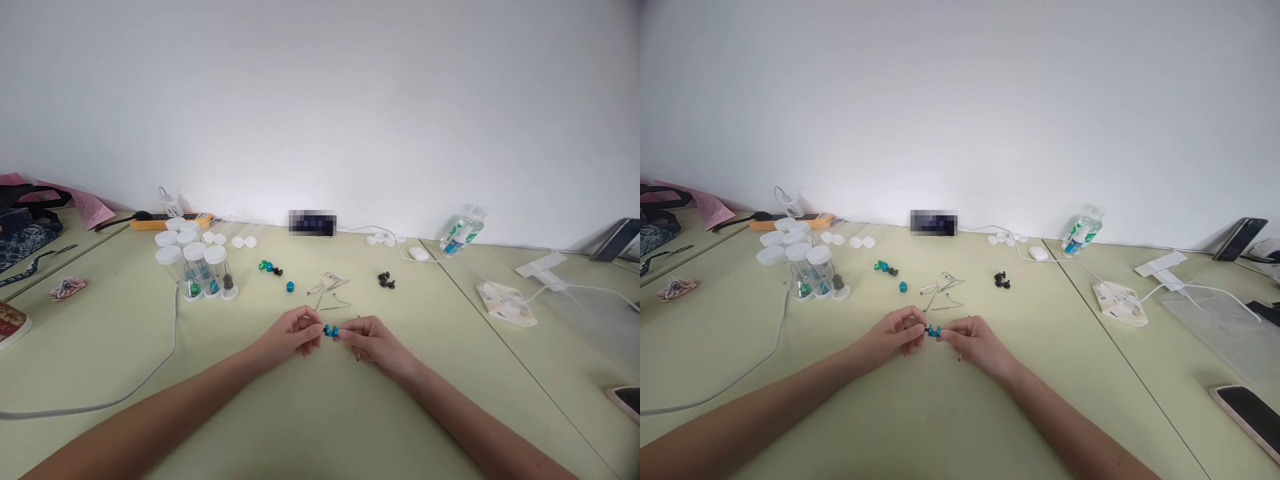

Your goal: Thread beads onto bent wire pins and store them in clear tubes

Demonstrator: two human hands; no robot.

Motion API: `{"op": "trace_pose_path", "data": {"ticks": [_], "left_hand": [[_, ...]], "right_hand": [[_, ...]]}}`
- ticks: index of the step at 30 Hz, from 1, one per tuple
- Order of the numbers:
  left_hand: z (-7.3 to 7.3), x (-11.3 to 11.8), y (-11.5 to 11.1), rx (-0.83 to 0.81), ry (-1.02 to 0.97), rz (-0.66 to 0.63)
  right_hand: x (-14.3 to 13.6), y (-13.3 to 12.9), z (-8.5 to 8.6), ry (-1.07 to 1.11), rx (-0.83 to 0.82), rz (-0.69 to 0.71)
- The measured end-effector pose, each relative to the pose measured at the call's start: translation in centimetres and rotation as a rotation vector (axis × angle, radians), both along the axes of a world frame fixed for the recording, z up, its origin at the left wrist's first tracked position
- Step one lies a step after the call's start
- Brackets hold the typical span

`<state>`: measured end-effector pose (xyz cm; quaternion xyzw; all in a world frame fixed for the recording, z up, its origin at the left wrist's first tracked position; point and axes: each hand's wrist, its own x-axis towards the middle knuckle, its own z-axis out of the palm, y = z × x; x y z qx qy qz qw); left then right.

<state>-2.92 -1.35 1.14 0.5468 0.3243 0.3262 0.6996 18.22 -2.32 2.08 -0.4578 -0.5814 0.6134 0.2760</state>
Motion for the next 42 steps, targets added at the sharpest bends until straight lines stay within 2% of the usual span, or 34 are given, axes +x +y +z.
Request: {"op": "trace_pose_path", "data": {"ticks": [5, 13, 18, 29, 34, 42], "left_hand": [[0.12, 0.08, -0.14, 0.066, -0.052, -0.001], [0.18, 0.01, -0.17, 0.075, -0.014, 0.021], [0.17, -0.03, -0.16, 0.025, -0.013, -0.003], [0.09, -0.07, -0.05, 0.091, -0.016, 0.002], [-0.07, -0.07, -0.03, 0.027, -0.016, -0.010], [0.10, -0.01, -0.12, 0.053, -0.037, -0.012]], "right_hand": [[0.08, 0.08, -0.15, 0.016, -0.005, -0.007], [0.14, 0.01, -0.10, -0.016, 0.001, -0.005], [0.13, 0.06, -0.12, -0.018, 0.008, 0.000], [0.06, 0.02, -0.05, -0.035, 0.014, 0.007], [0.10, 0.02, 0.04, -0.020, 0.013, 0.007], [0.15, 0.04, -0.10, 0.013, -0.003, 0.020]]}}
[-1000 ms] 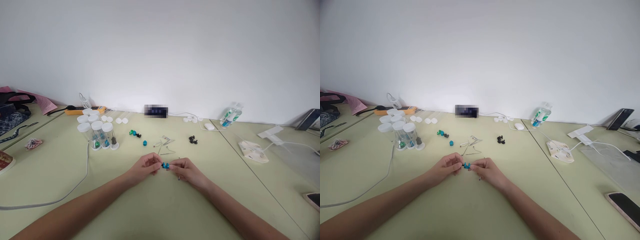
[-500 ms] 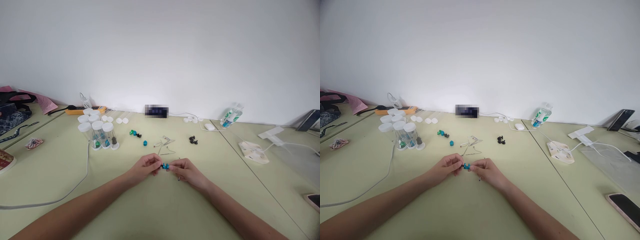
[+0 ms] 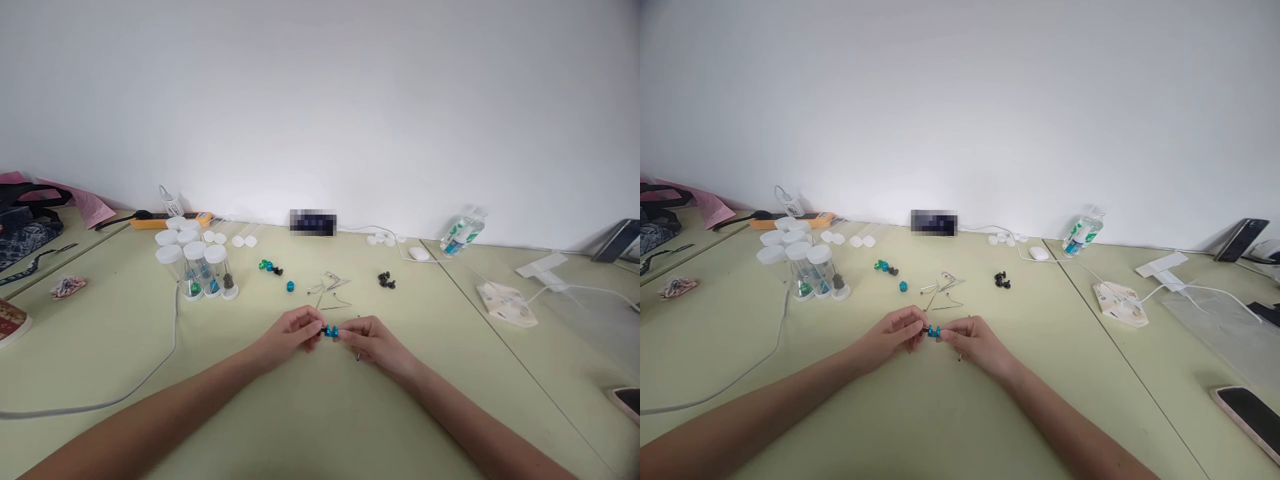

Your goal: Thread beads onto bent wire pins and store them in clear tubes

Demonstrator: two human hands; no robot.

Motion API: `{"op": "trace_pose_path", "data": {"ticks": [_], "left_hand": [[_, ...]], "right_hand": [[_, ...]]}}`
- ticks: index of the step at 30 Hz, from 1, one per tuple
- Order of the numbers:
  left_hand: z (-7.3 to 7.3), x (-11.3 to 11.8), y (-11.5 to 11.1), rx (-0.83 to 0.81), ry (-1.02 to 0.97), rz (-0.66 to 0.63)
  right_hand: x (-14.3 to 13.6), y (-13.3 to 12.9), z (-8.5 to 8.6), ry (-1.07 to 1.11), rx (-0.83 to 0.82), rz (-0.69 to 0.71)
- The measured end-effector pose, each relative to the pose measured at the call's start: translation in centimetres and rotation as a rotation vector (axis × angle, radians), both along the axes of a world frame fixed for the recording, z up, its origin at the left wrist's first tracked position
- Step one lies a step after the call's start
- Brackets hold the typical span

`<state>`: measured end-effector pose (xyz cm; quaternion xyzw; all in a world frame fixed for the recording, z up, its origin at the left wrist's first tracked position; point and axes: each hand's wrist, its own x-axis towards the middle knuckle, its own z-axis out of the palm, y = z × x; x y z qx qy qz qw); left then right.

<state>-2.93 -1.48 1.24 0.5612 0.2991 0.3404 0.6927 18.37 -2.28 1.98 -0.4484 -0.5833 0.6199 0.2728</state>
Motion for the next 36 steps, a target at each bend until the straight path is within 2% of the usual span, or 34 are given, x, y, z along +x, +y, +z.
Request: {"op": "trace_pose_path", "data": {"ticks": [5, 9, 14, 36], "left_hand": [[-0.02, 0.00, 0.09, -0.001, -0.007, 0.023], [-0.05, 0.01, 0.06, -0.031, 0.014, -0.016], [0.06, 0.00, -0.01, 0.011, -0.011, -0.014], [-0.14, -0.05, 0.22, -0.013, 0.002, -0.001]], "right_hand": [[0.07, -0.01, -0.13, -0.004, -0.006, -0.010], [0.05, 0.04, -0.14, 0.005, -0.001, -0.014], [-0.04, 0.05, -0.03, 0.008, -0.008, -0.022], [0.02, 0.04, -0.11, -0.014, 0.008, 0.018]]}}
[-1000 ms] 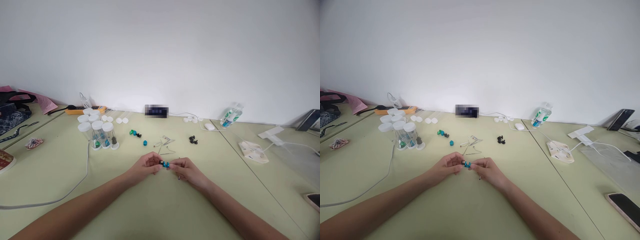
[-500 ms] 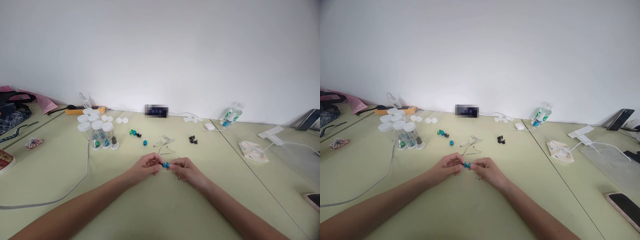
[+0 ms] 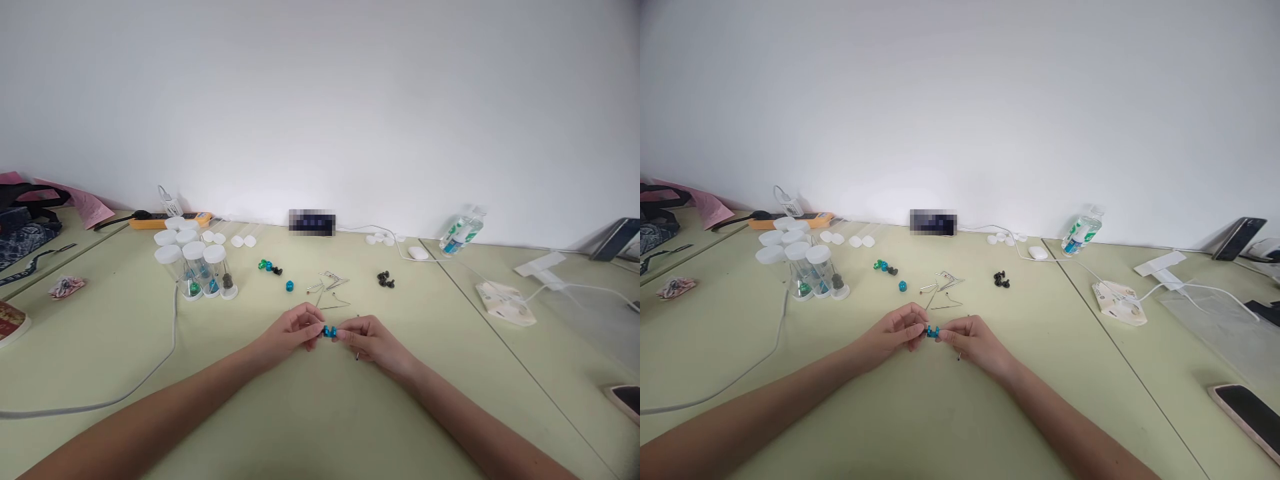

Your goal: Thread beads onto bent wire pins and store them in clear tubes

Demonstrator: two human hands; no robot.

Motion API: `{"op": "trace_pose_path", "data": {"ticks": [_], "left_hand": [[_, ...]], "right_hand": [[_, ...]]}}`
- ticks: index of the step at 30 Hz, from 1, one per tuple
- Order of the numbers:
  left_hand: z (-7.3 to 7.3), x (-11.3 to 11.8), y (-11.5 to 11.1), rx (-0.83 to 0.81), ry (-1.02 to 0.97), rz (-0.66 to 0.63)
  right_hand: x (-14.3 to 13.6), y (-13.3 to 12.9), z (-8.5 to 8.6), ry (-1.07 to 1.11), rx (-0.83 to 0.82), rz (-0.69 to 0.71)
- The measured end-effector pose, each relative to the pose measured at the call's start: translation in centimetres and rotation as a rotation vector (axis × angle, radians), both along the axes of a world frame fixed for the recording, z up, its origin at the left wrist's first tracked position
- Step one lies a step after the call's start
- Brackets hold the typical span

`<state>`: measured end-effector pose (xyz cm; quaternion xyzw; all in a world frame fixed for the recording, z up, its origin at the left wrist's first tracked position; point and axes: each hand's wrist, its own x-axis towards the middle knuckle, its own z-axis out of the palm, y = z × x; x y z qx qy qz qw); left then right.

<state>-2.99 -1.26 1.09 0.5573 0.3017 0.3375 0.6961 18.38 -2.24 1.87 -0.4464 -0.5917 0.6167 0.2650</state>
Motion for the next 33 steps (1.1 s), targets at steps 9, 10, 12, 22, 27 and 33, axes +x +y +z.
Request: {"op": "trace_pose_path", "data": {"ticks": [9, 10, 12, 22, 27, 33], "left_hand": [[0.37, 0.05, -0.15, -0.004, -0.017, -0.039], [0.46, 0.06, -0.20, 0.003, -0.024, -0.038], [0.57, 0.07, -0.27, 0.003, -0.020, -0.031], [0.39, 0.07, -0.27, -0.010, -0.003, -0.007], [0.43, 0.07, -0.24, -0.012, -0.033, 0.005], [0.42, 0.08, -0.21, -0.014, -0.014, 0.018]], "right_hand": [[-0.06, -0.03, 0.20, 0.026, -0.022, -0.033], [-0.07, -0.04, 0.22, 0.027, -0.020, -0.035], [-0.11, -0.05, 0.26, 0.017, -0.013, -0.037], [-0.14, -0.11, 0.26, -0.014, 0.002, -0.031], [-0.15, -0.06, 0.20, -0.005, -0.001, -0.048], [-0.12, -0.06, 0.21, -0.006, 0.006, -0.028]]}}
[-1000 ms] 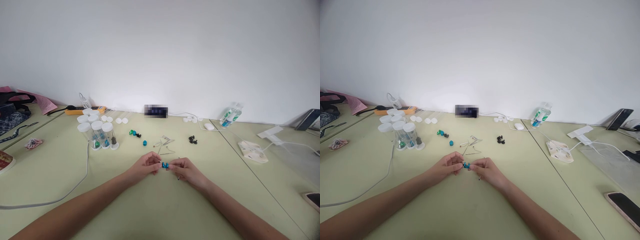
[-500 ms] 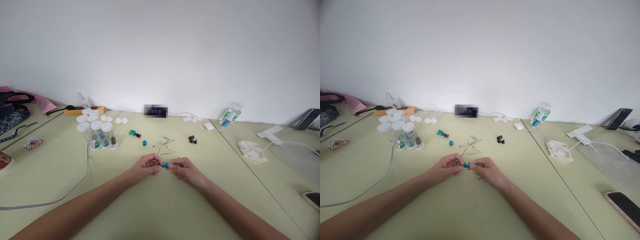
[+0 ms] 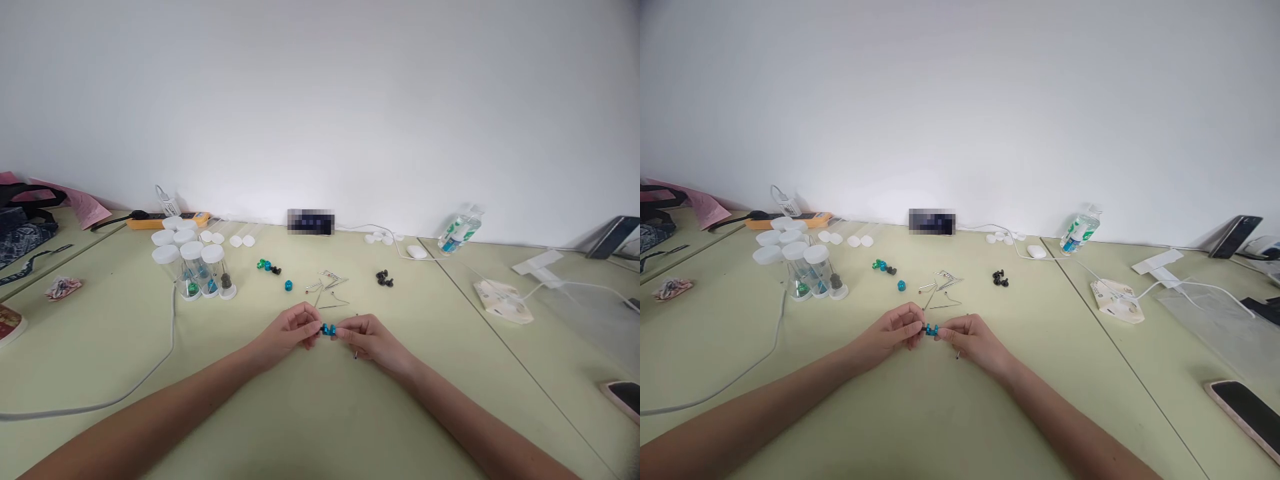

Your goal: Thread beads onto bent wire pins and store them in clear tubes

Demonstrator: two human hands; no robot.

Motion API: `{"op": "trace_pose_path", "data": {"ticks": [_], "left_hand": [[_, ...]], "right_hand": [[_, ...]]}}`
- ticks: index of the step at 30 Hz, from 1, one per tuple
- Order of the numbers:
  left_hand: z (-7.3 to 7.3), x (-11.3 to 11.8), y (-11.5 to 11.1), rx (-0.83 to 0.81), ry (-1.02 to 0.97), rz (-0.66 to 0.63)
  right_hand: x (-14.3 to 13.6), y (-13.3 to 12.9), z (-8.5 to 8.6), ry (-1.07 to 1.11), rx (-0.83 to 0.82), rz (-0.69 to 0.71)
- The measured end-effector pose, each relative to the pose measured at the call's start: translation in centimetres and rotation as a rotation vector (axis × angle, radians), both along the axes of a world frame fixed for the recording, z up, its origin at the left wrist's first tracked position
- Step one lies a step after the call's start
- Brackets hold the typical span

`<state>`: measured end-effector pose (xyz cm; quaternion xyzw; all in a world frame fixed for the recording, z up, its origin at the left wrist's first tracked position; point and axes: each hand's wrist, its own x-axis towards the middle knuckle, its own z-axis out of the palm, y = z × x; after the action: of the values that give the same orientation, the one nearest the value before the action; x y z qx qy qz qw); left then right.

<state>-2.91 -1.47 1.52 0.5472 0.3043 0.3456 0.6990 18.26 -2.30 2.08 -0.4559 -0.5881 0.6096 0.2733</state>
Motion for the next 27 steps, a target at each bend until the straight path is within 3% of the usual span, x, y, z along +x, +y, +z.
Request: {"op": "trace_pose_path", "data": {"ticks": [17, 27], "left_hand": [[0.19, -0.03, -0.12, 0.042, 0.023, -0.027], [-0.14, 0.11, 0.04, -0.046, 0.036, -0.027]], "right_hand": [[-0.05, -0.02, 0.04, -0.010, 0.005, -0.005], [-0.02, -0.01, -0.01, 0.005, -0.004, -0.008]]}}
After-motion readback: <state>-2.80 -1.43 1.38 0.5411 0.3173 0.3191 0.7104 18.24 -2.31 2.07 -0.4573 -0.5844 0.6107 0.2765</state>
